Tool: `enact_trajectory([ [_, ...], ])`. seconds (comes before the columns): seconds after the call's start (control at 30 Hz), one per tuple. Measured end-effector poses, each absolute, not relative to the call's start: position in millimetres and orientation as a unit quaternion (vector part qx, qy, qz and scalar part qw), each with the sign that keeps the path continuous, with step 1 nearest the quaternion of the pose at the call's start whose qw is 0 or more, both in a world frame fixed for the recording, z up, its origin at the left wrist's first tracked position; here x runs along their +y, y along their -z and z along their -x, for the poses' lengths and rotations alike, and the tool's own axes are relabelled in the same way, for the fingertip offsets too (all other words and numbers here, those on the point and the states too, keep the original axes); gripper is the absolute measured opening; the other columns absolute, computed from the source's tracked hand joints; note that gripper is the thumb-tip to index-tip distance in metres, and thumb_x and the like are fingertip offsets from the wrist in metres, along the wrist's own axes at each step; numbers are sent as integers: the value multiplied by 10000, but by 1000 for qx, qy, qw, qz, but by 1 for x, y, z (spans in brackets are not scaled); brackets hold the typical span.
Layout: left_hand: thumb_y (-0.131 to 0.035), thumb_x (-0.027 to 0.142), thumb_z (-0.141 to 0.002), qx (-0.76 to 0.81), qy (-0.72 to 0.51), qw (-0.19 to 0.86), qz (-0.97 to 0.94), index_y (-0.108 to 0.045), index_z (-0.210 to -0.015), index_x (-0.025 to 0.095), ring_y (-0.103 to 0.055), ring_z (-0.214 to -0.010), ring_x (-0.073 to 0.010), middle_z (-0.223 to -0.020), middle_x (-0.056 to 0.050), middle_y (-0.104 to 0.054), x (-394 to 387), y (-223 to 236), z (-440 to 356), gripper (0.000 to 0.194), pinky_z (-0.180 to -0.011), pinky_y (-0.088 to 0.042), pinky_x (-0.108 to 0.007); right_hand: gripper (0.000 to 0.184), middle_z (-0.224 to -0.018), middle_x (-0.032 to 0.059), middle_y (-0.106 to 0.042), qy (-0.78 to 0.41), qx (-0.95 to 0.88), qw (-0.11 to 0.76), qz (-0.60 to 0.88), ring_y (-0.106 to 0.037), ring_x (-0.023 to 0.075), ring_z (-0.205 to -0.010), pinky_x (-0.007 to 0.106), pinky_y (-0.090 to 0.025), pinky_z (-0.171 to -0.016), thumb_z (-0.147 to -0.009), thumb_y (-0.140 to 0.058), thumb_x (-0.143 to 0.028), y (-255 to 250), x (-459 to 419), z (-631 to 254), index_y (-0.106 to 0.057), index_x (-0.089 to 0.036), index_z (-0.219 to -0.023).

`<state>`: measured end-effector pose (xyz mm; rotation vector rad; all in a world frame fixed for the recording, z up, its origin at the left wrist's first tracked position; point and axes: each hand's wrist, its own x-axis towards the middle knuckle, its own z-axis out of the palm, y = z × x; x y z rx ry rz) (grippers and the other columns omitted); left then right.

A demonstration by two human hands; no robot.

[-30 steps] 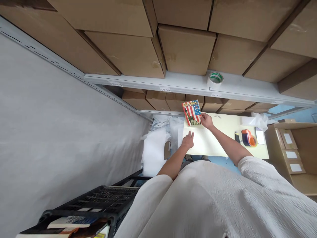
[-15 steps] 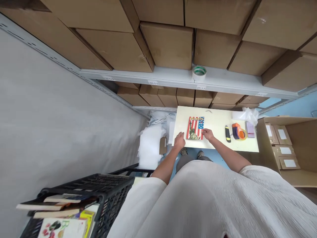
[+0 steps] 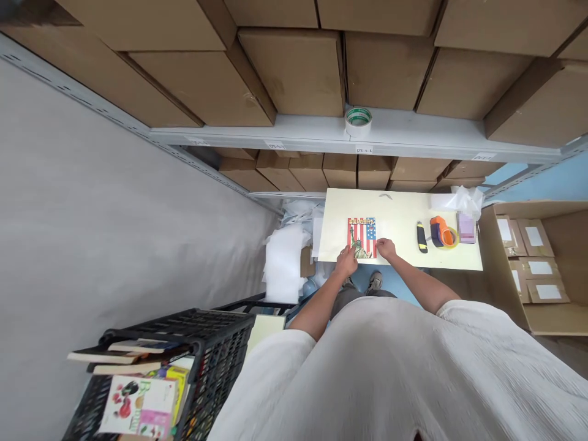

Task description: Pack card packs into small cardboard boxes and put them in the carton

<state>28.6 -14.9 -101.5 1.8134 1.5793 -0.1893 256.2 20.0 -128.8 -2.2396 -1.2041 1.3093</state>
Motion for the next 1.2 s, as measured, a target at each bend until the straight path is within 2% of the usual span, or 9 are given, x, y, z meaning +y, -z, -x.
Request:
enact_trajectory([
  [0.1, -539, 234, -978, 601, 81, 354, -712, -397, -1708, 237, -376, -1633, -371, -1796, -167, -346, -10, 102, -31, 744, -1287, -391, -506, 353, -1296, 117, -795, -417, -409, 135, 801, -732, 282, -1246, 346, -556, -1080, -846, -637, -175, 130, 14, -270, -794, -196, -1162],
  [0.23, -523, 220, -975, 565, 78, 351, -742, -459, -1672, 203, -352, -1643, -380, -1813, -169, -314, -3, 100, -38, 700, -1284, -398, -520, 456, -1300, 125, -776, -373, -382, 116, 837, -727, 286, -1248, 349, -560, -1091, -820, -656, -185, 132, 10, -288, -745, -183, -1268],
  [0.4, -547, 238, -977, 567, 81, 354, -739, -475, -1665, 228, -347, -1646, -364, -1817, -141, -315, -2, 101, -42, 692, -1298, -385, -505, 489, -1288, 173, -746, -358, -356, 86, 859, -723, 317, -1240, 381, -573, -1078, -786, -715, -222, 139, 13, -294, -720, -156, -1270],
  [0.5, -571, 246, -964, 576, 98, 356, -729, -482, -1659, 261, -342, -1642, -381, -1822, -134, -307, -5, 104, -37, 700, -1294, -382, -540, 429, -1309, 192, -716, -351, -338, 70, 870, -717, 337, -1234, 425, -589, -1051, -777, -751, -259, 142, 17, -291, -716, -172, -1196],
  [0.6, -573, 241, -956, 573, 103, 365, -726, -494, -1646, 259, -354, -1631, -402, -1835, -139, -274, -7, 105, -30, 694, -1285, -386, -575, 362, -1222, 162, -725, -370, -311, 66, 873, -738, 320, -1131, 413, -612, -951, -785, -775, -306, 141, 19, -288, -681, -198, -1118],
  [0.77, -584, 241, -940, 566, 90, 387, -722, -472, -1656, 246, -377, -1623, -413, -1835, -153, -264, -7, 104, -25, 725, -1282, -399, -578, 462, -1088, 79, -745, -398, -318, 136, 850, -735, 240, -927, 301, -574, -754, -821, -750, -289, 128, 21, -275, -575, -231, -1244],
  [1.0, -597, 221, -949, 572, 67, 391, -718, -464, -1655, 279, -426, -1605, -375, -1813, -129, -327, -9, 100, -24, 721, -1287, -403, -510, 383, -1012, 38, -774, -417, -450, 107, 782, -728, 229, -936, 265, -514, -757, -824, -715, -174, 113, 27, -231, -627, -236, -1192],
  [1.2, -592, 208, -959, 607, 40, 423, -672, -375, -1703, 269, -452, -1601, -355, -1826, -149, -279, -12, 104, -14, 777, -1280, -422, -471, 405, -998, 56, -776, -409, -489, 78, 767, -725, 251, -949, 288, -506, -779, -838, -669, -125, 117, 31, -205, -655, -216, -1232],
])
